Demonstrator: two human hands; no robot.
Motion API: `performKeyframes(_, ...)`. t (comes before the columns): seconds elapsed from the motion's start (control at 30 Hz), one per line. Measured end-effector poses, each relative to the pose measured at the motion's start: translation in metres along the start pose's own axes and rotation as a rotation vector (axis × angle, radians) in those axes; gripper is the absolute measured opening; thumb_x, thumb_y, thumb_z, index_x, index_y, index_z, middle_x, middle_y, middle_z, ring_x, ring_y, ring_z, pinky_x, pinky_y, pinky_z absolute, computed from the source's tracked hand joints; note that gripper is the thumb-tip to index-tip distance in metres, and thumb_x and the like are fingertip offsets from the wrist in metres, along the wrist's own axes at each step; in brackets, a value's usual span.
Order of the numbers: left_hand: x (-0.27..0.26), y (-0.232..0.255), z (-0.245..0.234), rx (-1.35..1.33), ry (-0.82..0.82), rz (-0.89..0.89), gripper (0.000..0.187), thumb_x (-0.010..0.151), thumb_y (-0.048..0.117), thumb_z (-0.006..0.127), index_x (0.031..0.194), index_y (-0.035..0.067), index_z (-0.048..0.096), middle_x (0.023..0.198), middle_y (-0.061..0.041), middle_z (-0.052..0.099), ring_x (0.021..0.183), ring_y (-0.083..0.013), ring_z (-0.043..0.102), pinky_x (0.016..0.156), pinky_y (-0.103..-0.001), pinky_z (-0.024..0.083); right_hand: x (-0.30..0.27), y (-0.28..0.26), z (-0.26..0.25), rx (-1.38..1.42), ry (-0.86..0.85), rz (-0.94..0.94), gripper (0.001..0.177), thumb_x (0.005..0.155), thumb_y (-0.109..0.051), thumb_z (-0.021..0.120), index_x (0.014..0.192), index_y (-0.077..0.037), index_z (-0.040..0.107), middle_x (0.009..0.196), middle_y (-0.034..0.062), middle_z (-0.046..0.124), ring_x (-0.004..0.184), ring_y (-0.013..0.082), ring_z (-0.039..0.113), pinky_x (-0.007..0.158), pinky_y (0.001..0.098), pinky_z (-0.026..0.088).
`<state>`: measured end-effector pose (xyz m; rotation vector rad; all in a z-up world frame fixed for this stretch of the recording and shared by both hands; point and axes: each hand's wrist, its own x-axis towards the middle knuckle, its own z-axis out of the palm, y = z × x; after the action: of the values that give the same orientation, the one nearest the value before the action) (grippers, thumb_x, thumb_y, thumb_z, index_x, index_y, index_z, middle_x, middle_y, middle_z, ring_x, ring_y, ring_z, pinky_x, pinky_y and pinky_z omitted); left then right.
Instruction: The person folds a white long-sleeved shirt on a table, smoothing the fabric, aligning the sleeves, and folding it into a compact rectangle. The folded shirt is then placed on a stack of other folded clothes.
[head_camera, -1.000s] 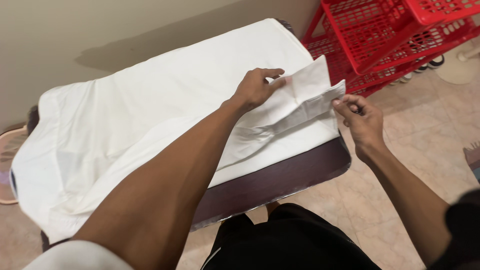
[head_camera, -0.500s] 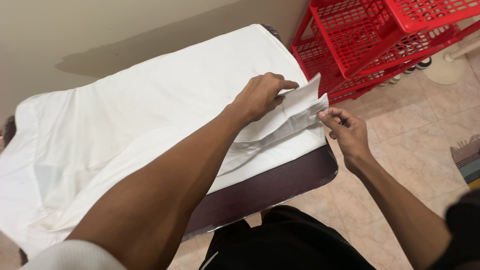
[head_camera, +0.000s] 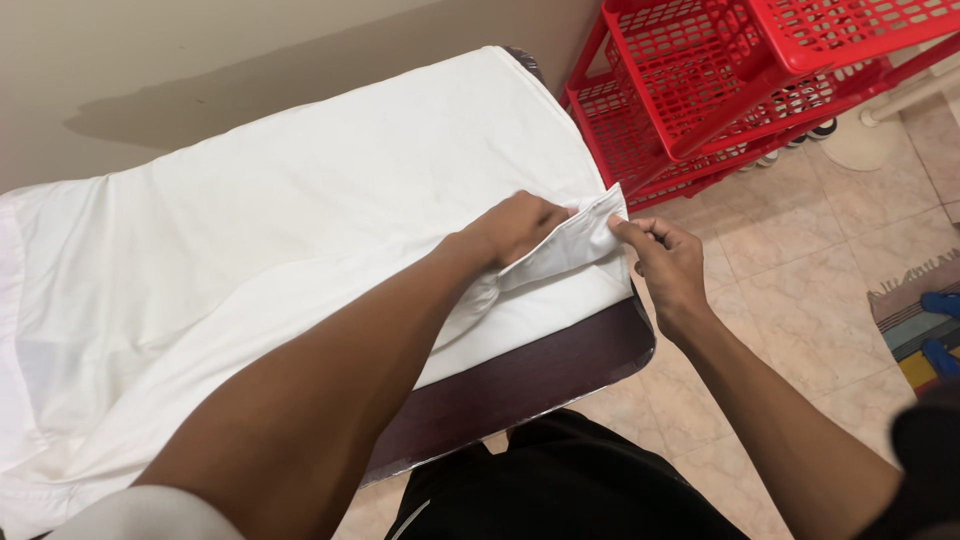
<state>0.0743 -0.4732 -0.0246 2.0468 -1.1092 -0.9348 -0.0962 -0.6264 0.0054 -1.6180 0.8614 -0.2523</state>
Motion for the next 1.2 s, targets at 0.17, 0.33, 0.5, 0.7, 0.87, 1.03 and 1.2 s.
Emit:
performKeyframes(0.17,0.023,-0.005,-0.019,-0.439,-0.184,-0.259,0.081,0.099,0.075,0.033,0.13,0.012,0.071,0.129,-0.01,0.068,0.121,-0.0236,0.061,0.107,-0.04,0.039,0.016,0.011,0.005,-0.001,0.015,0.07,0.019,0.084,-0.023,0.076,0.081,-0.005,0.071,0.069,-0.0038,0.057,0.058,0.0052,0.045,0.055,0.0263,0.037)
performKeyframes(0.33,0.017,-0.008,-0.043,-0.17,-0.342,-0.169,0.049,0.071,0.031,0.079,0.118,0.014,0.077,0.112,-0.006,0.076,0.106,-0.0177,0.066,0.096,-0.033,0.048,0.031,0.018,0.008,-0.09,0.1,0.127,0.033,0.081,-0.021,0.079,0.069,0.002,0.058,0.067,-0.0012,0.048,0.058,0.0084,0.039,0.053,0.031,0.033)
performKeyframes(0.5,-0.005,-0.024,-0.049,-0.137,-0.118,-0.12,0.034,0.071,0.017,0.089,0.103,0.007,0.079,0.09,-0.005,0.077,0.083,-0.0148,0.069,0.078,-0.03,0.055,0.027,0.009,0.008,-0.125,0.075,0.212,0.029,0.08,-0.027,0.078,0.07,-0.004,0.063,0.064,-0.0013,0.053,0.055,0.01,0.044,0.052,0.0301,0.037)
performKeyframes(0.7,-0.02,-0.017,-0.021,-0.059,0.18,-0.045,0.033,0.064,0.01,0.091,0.093,0.002,0.079,0.079,-0.008,0.073,0.074,-0.0187,0.069,0.072,-0.032,0.056,0.019,0.007,0.02,-0.255,0.156,0.115,0.043,0.078,-0.041,0.088,0.087,-0.009,0.06,0.075,-0.0025,0.059,0.063,0.0082,0.058,0.058,0.0283,0.052)
performKeyframes(0.87,-0.067,0.014,0.002,0.063,0.614,0.059,0.034,0.075,0.01,0.082,0.106,0.001,0.071,0.104,-0.014,0.067,0.099,-0.029,0.063,0.087,-0.041,0.05,0.023,0.024,0.03,-0.293,0.132,-0.092,0.041,0.088,-0.037,0.084,0.092,-0.004,0.061,0.081,-0.0006,0.055,0.069,0.0105,0.052,0.06,0.0311,0.048)
performKeyframes(1.03,-0.16,0.027,0.036,0.003,1.057,-0.034,0.021,0.099,0.013,0.065,0.116,0.001,0.065,0.116,-0.013,0.061,0.112,-0.0286,0.06,0.096,-0.043,0.051,0.026,0.029,0.027,-0.434,0.128,-0.186,0.041,0.096,-0.037,0.079,0.093,0.002,0.065,0.078,0.0066,0.06,0.068,0.0158,0.054,0.062,0.0364,0.046)
performKeyframes(1.2,-0.309,-0.033,0.043,-0.152,1.642,-0.809,0.023,0.102,0.017,0.065,0.117,0.001,0.06,0.102,-0.008,0.068,0.089,-0.018,0.066,0.077,-0.033,0.054,0.022,0.024,0.021,-0.546,0.002,-0.239,0.047,0.105,-0.039,0.067,0.099,0.007,0.072,0.079,0.0152,0.069,0.07,0.0195,0.061,0.067,0.039,0.048)
